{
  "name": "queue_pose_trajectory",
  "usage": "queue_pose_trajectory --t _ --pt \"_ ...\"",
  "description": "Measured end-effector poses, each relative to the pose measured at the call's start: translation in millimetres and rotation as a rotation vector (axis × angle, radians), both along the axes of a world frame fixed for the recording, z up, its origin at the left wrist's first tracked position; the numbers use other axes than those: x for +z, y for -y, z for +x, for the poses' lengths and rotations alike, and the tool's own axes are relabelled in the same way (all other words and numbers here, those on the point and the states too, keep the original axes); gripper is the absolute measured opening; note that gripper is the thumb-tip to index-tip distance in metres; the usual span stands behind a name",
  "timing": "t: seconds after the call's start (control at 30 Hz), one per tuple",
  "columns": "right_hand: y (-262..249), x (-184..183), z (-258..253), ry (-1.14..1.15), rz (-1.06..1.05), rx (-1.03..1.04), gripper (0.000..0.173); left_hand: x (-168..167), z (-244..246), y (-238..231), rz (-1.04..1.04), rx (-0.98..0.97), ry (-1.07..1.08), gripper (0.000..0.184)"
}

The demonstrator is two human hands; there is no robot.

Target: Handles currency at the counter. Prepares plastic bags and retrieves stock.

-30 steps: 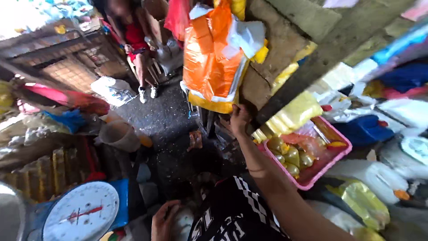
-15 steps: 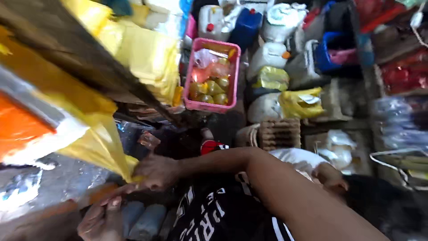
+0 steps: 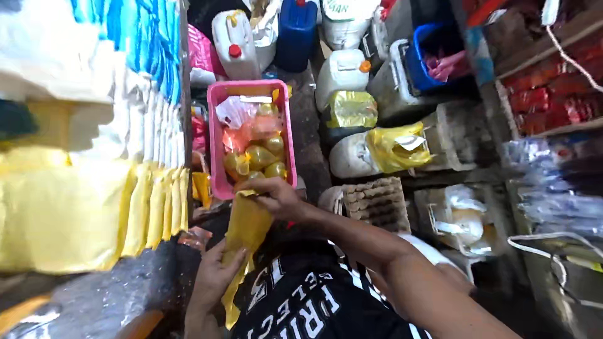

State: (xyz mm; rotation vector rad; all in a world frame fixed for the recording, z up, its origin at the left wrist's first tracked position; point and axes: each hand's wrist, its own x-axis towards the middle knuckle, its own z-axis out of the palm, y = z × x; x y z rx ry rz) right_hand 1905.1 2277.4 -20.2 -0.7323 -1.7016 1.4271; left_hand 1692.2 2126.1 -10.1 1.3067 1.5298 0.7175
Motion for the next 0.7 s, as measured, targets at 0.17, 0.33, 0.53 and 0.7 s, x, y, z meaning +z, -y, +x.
queue_pose_trajectory --t 0.17,0.33,0.53,0.7 --pt "-139.1 15.7 76.0 0.031 -0.054 -0.214 0.024 -25.6 17.6 -94.7 -0.011 -0.047 -0.128 0.022" --pt "-224.7 42.2 135.8 0.193 -0.057 -0.286 0.026 2.3 7.3 -144.9 -0.002 0.093 -0.092 0.03" --pt "-244.4 38.4 189.2 0.233 -0.151 -0.546 0.022 -2.0 -8.9 -219.3 0.155 0.373 0.49 0.022" --pt "-252.9 -2.1 213.8 0.201 -0.136 -0.79 0.021 -42.1 79.2 -339.7 0.115 0.876 0.904 0.034"
